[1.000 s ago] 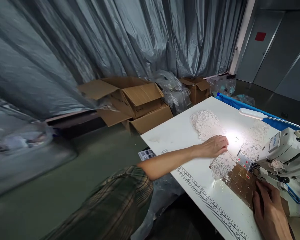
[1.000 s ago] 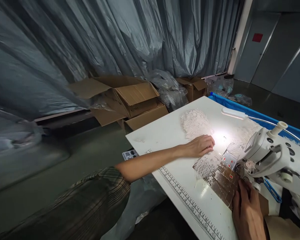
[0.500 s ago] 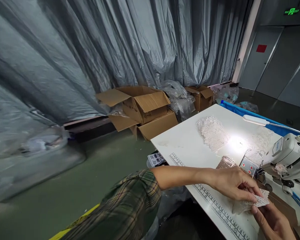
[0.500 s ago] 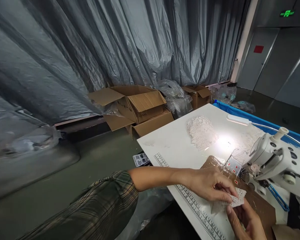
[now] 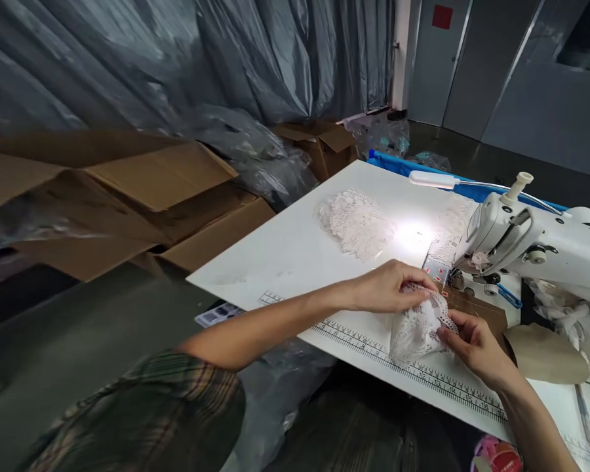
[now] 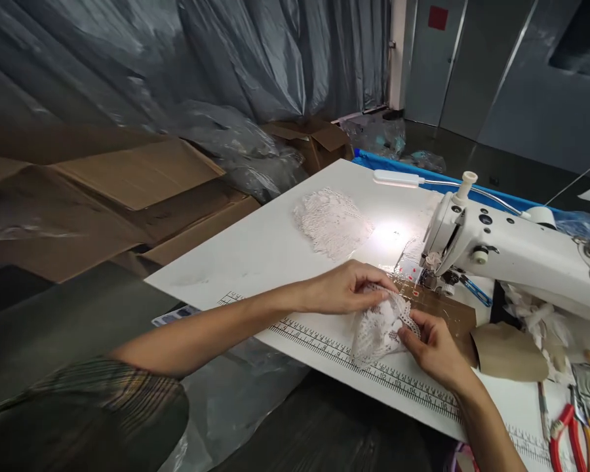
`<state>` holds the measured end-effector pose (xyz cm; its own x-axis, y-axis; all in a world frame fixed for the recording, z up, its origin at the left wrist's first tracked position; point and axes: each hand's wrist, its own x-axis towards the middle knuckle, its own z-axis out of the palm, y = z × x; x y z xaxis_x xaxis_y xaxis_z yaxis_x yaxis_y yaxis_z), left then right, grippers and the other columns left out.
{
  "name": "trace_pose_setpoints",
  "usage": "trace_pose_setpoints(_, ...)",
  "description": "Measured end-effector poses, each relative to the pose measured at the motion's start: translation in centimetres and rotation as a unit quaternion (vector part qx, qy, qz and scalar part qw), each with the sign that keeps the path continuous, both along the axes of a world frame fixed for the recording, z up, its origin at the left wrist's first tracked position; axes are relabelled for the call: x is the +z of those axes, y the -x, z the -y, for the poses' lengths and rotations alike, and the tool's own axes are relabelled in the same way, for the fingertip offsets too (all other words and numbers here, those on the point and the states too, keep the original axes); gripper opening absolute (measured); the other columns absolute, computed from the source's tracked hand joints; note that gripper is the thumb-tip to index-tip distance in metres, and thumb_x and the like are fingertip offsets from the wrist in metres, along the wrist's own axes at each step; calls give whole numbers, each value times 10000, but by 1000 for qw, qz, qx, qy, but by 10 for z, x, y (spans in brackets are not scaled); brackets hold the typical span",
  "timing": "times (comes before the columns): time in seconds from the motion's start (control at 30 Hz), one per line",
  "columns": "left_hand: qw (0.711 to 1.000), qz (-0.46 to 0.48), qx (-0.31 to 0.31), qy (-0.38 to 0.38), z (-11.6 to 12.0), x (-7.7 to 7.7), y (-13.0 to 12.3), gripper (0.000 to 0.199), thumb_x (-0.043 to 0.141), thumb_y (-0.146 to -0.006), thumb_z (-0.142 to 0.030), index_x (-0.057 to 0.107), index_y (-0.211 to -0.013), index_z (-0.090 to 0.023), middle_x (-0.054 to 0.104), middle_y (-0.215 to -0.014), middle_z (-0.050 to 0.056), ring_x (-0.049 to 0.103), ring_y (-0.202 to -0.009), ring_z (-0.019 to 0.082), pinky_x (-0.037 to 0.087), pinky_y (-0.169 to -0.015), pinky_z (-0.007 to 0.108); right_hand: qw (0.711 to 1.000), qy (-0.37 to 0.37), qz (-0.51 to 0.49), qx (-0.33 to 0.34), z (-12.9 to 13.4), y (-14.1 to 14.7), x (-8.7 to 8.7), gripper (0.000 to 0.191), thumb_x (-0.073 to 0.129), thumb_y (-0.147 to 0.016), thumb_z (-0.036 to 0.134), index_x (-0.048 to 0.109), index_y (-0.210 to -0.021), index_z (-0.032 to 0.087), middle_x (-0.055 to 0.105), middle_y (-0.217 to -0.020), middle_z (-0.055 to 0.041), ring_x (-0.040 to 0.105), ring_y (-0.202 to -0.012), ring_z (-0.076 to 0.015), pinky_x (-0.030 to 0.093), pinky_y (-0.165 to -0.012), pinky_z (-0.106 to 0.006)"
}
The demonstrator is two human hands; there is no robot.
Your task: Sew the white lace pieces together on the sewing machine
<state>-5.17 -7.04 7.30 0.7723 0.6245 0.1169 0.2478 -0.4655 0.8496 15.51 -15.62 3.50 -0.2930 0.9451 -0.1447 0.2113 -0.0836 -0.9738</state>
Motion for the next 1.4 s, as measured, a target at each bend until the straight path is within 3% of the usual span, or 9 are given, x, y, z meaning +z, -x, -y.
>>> trace_pose_setpoints(0.1, 994, -28, 42, -93, -21, -4, 3, 256, 532, -945, -225, 708, -1104, -128, 748, -868, 34, 672, -712, 110, 501, -621, 191, 984, -36, 155, -77, -13, -9, -7, 426, 604, -808, 615, 698, -794, 200, 653, -660, -19, 556, -604, -166, 433, -562, -276)
trace_pose_setpoints(0.2, 958, -82, 68, -268, -42, -18, 2, 262, 532, -955, -204, 661, -1158, -100, 725, -1012, 99, 681, -824, 155, 537, -692, 252, 933, -75, 306, -171, -28, -15, -7, 316, 625, -798, 527, 711, -808, 223, 673, -648, -26, 578, -589, -183, 387, -544, -277)
trace_pose_setpoints(0.33, 900, -98, 28, -423, -52, -43, -8, 218, 510, -976, -169, 645, -1133, -101, 675, -1158, 157, 668, -925, 194, 558, -731, 312, 930, -69, 318, -169, -35, -17, -3, 334, 551, -835, 506, 729, -848, 223, 676, -621, -14, 595, -566, -177, 393, -529, -269)
trace_pose_setpoints(0.5, 897, -43, -109, -425, -40, -69, -21, 273, 531, -1020, -322, 647, -1187, -141, 683, -1211, 138, 661, -1077, 216, 554, -930, 386, 929, -76, 309, -191, -26, -15, -5, 401, 546, -803, 554, 717, -850, 195, 649, -607, -18, 575, -544, -175, 410, -522, -278)
trace_pose_setpoints(0.67, 882, -43, -81, -462, -36, -79, -22, 368, 503, -1032, -373, 597, -1263, -102, 593, -1371, 190, 584, -1255, 288, 464, -1077, 523, 912, -144, 324, -206, -14, -9, -16, 320, 547, -813, 452, 717, -914, 201, 685, -700, -34, 609, -607, -183, 464, -602, -300)
trace_pose_setpoints(0.87, 885, 9, -44, -463, -17, -76, -33, 228, 459, -1016, -177, 609, -1174, -112, 681, -1170, 143, 639, -1080, 219, 541, -971, 418, 883, -218, 384, -162, -10, -1, -21, 277, 480, -889, 368, 714, -875, 221, 734, -916, -86, 668, -790, -231, 500, -684, -331)
trace_pose_setpoints(0.93, 894, 2, -54, -444, -12, -76, -37, 191, 490, -986, -154, 608, -1126, -97, 690, -1082, 139, 649, -995, 213, 544, -953, 402, 882, -218, 395, -137, -9, -2, -18, 280, 473, -888, 360, 712, -845, 221, 729, -922, -91, 660, -770, -228, 500, -661, -330)
trace_pose_setpoints(1.13, 921, -41, -73, -380, -19, -80, -34, 149, 550, -976, -225, 631, -1074, -148, 701, -1066, 100, 654, -962, 194, 547, -930, 373, 947, -133, 287, -58, -15, -29, 3, 356, 479, -892, 399, 736, -1054, 214, 746, -875, -54, 665, -744, -190, 528, -681, -307)
trace_pose_setpoints(1.4, 922, -3, -70, -382, -22, -78, -28, 229, 483, -1017, -178, 706, -973, -157, 705, -1136, 85, 666, -1022, 156, 527, -1045, 427, 926, -112, 334, -138, -29, -44, -12, 366, 478, -850, 351, 752, -1031, 190, 692, -723, -39, 580, -581, -178, 494, -602, -321)
